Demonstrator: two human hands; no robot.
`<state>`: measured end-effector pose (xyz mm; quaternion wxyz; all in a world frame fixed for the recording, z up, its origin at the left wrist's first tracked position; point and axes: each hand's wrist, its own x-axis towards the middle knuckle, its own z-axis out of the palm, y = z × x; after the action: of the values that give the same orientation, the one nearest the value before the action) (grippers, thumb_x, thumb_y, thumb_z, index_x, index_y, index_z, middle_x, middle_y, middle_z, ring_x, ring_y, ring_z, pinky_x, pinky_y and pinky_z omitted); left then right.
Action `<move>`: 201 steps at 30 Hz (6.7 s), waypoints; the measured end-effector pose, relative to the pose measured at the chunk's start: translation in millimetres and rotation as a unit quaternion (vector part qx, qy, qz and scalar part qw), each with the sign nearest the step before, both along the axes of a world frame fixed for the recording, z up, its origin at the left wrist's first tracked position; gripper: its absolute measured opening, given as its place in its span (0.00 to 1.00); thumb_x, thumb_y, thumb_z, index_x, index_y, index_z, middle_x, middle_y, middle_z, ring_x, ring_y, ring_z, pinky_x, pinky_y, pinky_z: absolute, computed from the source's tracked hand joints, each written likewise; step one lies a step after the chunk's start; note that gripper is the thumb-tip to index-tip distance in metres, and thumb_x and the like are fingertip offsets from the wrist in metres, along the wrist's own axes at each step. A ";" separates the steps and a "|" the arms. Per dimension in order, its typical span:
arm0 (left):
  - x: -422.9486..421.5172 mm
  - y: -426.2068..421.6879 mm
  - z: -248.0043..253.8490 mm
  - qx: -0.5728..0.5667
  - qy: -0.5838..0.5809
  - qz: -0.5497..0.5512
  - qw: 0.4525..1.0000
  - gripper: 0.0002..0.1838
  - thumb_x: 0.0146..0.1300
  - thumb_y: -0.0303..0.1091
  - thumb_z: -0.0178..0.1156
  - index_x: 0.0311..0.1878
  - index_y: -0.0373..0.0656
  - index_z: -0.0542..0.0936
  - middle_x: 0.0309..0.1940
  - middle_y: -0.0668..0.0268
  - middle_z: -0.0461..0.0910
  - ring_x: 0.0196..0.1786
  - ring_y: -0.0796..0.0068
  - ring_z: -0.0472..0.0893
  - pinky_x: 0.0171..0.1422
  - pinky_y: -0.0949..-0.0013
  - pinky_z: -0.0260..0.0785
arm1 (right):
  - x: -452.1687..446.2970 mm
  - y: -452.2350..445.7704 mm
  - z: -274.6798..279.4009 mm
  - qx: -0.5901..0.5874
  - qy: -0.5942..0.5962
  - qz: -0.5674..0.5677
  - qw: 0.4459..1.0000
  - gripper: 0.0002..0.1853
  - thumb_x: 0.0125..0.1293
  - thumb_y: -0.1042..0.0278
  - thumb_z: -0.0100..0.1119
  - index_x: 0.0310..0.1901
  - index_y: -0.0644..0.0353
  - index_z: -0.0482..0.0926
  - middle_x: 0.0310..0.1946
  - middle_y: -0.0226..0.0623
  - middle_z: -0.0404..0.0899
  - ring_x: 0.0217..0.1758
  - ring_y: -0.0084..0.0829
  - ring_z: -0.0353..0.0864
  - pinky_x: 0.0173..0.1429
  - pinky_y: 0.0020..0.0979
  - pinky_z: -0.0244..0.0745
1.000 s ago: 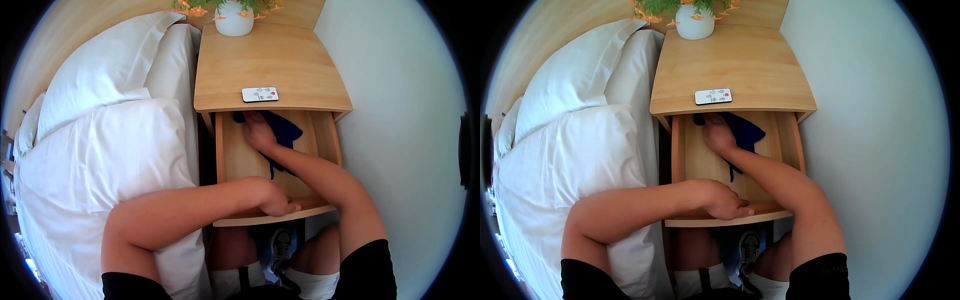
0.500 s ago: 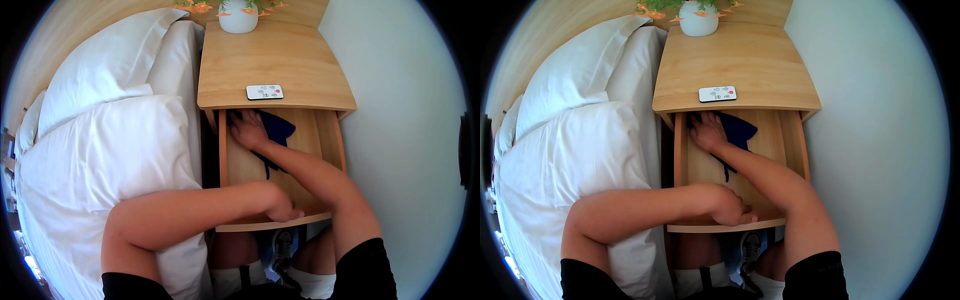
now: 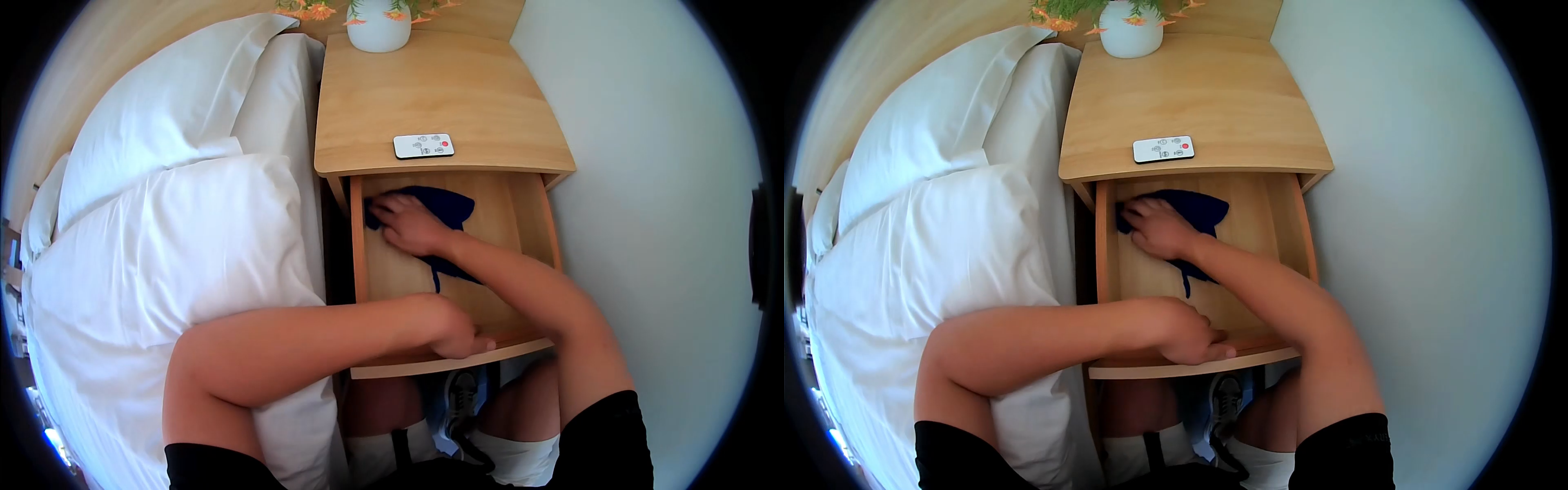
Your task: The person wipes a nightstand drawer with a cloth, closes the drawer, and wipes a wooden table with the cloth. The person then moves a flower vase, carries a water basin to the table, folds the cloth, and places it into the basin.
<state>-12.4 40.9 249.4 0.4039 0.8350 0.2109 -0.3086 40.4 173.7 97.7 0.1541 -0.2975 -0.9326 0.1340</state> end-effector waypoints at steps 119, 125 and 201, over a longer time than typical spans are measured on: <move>-1.8 8.6 -13.3 -0.055 -0.003 -0.020 0.998 0.47 0.78 0.71 0.24 0.80 0.40 0.62 0.72 0.42 0.71 0.77 0.42 0.66 0.82 0.52 0.56 | 108.6 -9.5 10.0 -0.085 -0.137 -0.305 0.939 0.44 0.77 0.40 0.41 0.81 0.66 0.50 0.83 0.57 0.46 0.88 0.50 0.40 0.88 0.45 0.34; -4.3 13.3 -12.8 -0.062 -0.015 -0.024 0.998 0.47 0.78 0.71 0.25 0.81 0.41 0.61 0.74 0.42 0.69 0.78 0.42 0.65 0.83 0.51 0.54 | 86.6 -39.7 16.3 -0.114 -0.121 -0.295 0.941 0.45 0.75 0.33 0.40 0.83 0.58 0.52 0.84 0.55 0.45 0.88 0.49 0.38 0.88 0.51 0.26; -25.1 56.3 -56.0 0.319 0.076 0.167 0.930 0.36 0.79 0.52 0.46 0.81 0.40 0.60 0.81 0.50 0.59 0.81 0.53 0.62 0.81 0.53 0.58 | 139.1 38.6 -4.1 0.011 0.115 -0.352 0.929 0.18 0.68 0.69 0.64 0.59 0.57 0.80 0.65 0.49 0.74 0.69 0.54 0.72 0.73 0.46 0.69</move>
<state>-37.5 97.2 193.4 0.1443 0.8467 0.4644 -0.2159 179.5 212.3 93.6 0.3005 -0.5880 -0.7450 0.0943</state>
